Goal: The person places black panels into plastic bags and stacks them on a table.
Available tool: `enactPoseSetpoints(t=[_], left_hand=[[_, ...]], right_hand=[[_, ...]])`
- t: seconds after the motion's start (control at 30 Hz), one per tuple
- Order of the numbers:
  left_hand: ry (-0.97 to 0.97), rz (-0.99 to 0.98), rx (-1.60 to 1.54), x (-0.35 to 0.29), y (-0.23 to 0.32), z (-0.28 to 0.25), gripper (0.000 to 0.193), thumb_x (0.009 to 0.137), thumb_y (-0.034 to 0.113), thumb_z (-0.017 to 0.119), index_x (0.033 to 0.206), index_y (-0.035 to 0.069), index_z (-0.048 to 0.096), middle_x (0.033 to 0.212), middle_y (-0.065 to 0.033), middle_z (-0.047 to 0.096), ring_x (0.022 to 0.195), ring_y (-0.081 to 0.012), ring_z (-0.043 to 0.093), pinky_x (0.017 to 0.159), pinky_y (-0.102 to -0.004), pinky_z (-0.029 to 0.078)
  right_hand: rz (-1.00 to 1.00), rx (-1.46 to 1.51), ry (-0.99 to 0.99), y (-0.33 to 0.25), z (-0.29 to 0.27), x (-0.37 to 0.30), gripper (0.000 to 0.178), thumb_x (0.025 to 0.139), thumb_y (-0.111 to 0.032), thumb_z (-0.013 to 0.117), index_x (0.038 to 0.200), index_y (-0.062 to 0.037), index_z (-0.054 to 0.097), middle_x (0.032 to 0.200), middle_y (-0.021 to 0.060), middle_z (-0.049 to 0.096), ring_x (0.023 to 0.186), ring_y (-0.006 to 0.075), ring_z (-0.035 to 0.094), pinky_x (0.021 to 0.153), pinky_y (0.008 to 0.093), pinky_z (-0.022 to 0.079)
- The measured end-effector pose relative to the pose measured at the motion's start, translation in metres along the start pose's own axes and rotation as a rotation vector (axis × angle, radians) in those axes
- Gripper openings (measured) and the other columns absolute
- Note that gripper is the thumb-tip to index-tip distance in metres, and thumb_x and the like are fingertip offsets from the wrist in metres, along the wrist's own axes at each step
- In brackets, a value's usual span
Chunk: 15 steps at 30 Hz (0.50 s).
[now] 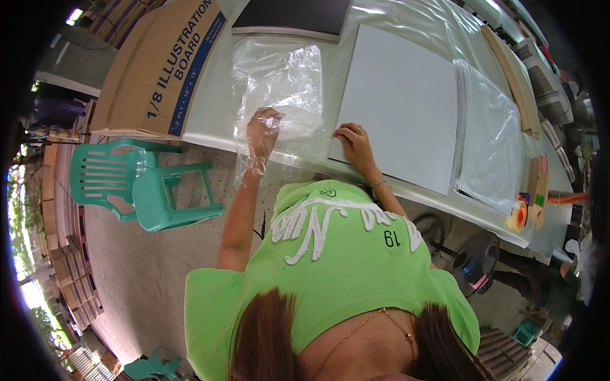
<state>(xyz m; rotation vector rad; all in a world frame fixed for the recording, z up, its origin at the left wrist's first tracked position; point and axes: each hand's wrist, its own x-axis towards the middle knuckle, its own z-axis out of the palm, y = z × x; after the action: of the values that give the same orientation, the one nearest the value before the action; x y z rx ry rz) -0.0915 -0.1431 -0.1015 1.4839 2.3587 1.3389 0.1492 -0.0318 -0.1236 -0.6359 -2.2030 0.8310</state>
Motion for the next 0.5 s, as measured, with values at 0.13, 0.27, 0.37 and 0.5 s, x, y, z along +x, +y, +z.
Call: enactPoseSetpoints(t=[0.13,0.27,0.37,0.5], left_hand=[[-0.031,-0.093,0.05,0.008,0.013,-0.006,0.016,0.073,0.011,0.07,0.087,0.007,0.065,0.099,-0.01,0.062,0.09,-0.0257,0.059,0.077,-0.0346,0.047],[-0.005,-0.023,-0.116,0.003,0.02,-0.006,0.021,0.072,0.006,0.07,0.093,0.007,0.066,0.098,-0.0105,0.062,0.089,-0.0253,0.061,0.082,-0.0331,0.047],[0.017,0.091,-0.056,-0.004,0.005,-0.003,0.021,0.072,0.003,0.065,0.093,0.007,0.067,0.099,-0.0114,0.062,0.09,-0.0257,0.061,0.083,-0.0333,0.047],[-0.041,-0.036,-0.103,-0.003,0.007,-0.007,0.021,0.075,0.001,0.061,0.093,0.007,0.067,0.098,-0.0116,0.063,0.091,-0.0264,0.061,0.082,-0.0332,0.047]], right_hand=[[0.012,0.004,-0.01,0.001,0.0,0.001,0.008,0.083,-0.004,0.055,0.084,-0.0061,0.063,0.092,0.0053,0.059,0.089,0.0251,0.053,0.082,0.0359,0.04],[0.018,0.01,-0.012,-0.001,0.0,0.0,0.008,0.083,-0.004,0.055,0.085,-0.0061,0.063,0.093,0.0056,0.059,0.09,0.025,0.053,0.083,0.0362,0.039],[0.02,-0.006,-0.017,-0.004,0.0,0.0,0.009,0.083,-0.004,0.055,0.085,-0.0062,0.063,0.093,0.0054,0.058,0.091,0.0248,0.053,0.083,0.0362,0.039],[0.027,-0.007,-0.023,-0.003,-0.001,0.0,0.009,0.083,-0.004,0.055,0.085,-0.0065,0.063,0.093,0.005,0.058,0.091,0.0244,0.053,0.083,0.036,0.039]])
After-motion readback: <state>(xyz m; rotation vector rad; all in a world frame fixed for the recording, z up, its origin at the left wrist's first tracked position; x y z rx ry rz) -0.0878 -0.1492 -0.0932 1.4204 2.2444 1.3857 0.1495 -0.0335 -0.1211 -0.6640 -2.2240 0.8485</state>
